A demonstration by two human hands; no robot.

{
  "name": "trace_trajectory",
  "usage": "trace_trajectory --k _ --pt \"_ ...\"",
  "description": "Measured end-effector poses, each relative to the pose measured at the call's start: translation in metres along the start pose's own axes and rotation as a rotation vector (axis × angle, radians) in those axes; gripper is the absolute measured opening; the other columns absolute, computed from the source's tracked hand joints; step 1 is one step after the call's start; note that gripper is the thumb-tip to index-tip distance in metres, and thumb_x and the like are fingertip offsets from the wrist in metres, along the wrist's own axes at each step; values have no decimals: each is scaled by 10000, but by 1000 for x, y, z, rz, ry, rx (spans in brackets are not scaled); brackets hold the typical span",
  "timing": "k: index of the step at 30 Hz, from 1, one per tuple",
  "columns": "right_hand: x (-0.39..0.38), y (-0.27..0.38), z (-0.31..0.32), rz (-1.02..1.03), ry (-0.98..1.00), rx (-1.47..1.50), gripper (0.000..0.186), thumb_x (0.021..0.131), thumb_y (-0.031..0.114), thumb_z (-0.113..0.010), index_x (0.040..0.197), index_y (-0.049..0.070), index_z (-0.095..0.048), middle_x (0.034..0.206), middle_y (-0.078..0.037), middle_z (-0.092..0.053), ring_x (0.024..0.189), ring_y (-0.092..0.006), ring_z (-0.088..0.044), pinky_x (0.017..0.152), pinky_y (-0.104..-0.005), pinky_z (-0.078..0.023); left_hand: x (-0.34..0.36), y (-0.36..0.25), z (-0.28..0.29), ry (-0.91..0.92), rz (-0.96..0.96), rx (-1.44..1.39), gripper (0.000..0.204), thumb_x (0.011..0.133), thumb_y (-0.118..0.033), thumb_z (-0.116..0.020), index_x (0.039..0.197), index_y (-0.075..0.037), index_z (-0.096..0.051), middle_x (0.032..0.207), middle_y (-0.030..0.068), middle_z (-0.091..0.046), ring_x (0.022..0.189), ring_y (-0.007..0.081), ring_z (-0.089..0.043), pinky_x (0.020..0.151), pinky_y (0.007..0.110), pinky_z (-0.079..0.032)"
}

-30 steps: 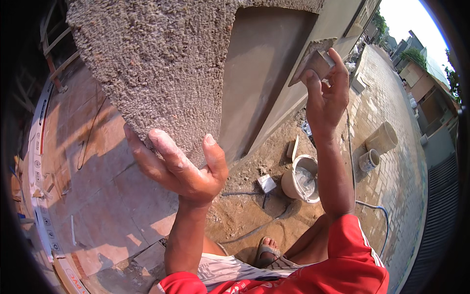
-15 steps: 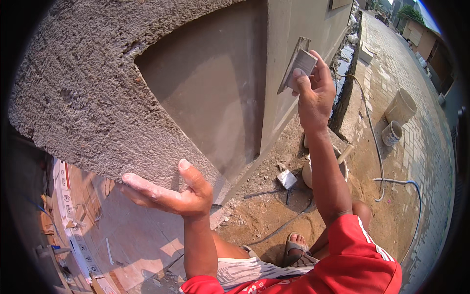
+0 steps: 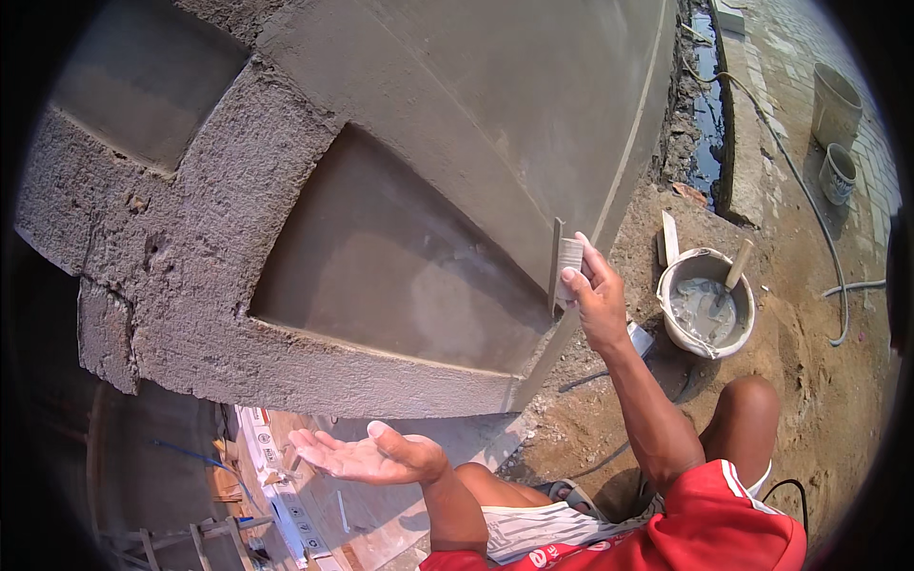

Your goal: The person applies and smooths wet plaster onto a concrete wall using a trowel and a sponge. They repeatedly dip the sponge into a bucket of water and wipe the wall surface to achieve a smooth finish.

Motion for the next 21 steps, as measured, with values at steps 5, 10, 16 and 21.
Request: trace_trajectory --k 5,10,16,21 --pt "-47 8 -69 -462 348 978 406 923 196 -602 1253 -16 -498 1106 -90 -629 982 -147 -635 829 -280 -540 -54 -14 -102 468 758 -797 665 862 -126 -545 1423 82 -254 1421 248 -371 1321 340 -381 1095 447 -292" --pt "-97 -26 -118 -842 390 1272 357 923 249 -590 1184 9 -555 1086 -99 -644 954 -175 -660 809 -309 -562 -87 -19 -151 791 1048 -1046 656 894 -324 -624 1381 45 -385 1402 270 -412 1191 334 -528 965 401 -475" --pt "-105 -10 -144 -1022 753 1524 258 954 253 -558 1106 45 -566 787 -114 -625 568 -123 -563 406 -203 -437 -67 3 -144 845 930 -809 475 902 -233 -647 1259 33 -483 1229 184 -583 1070 225 -602 909 353 -499" --pt "-68 -50 -108 -841 354 1001 187 967 214 -521 1039 41 -522 701 -100 -577 476 -79 -450 333 -176 -291 27 -8 -154 559 612 -590 358 923 -48 -602 1251 47 -494 1142 103 -589 1018 155 -581 907 301 -469"
Point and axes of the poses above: each hand's wrist, its own x-axis towards the middle knuckle, its own z-axis out of the back of the hand, y = z × x, the point moved 10 cm from there along x, towards the middle knuckle
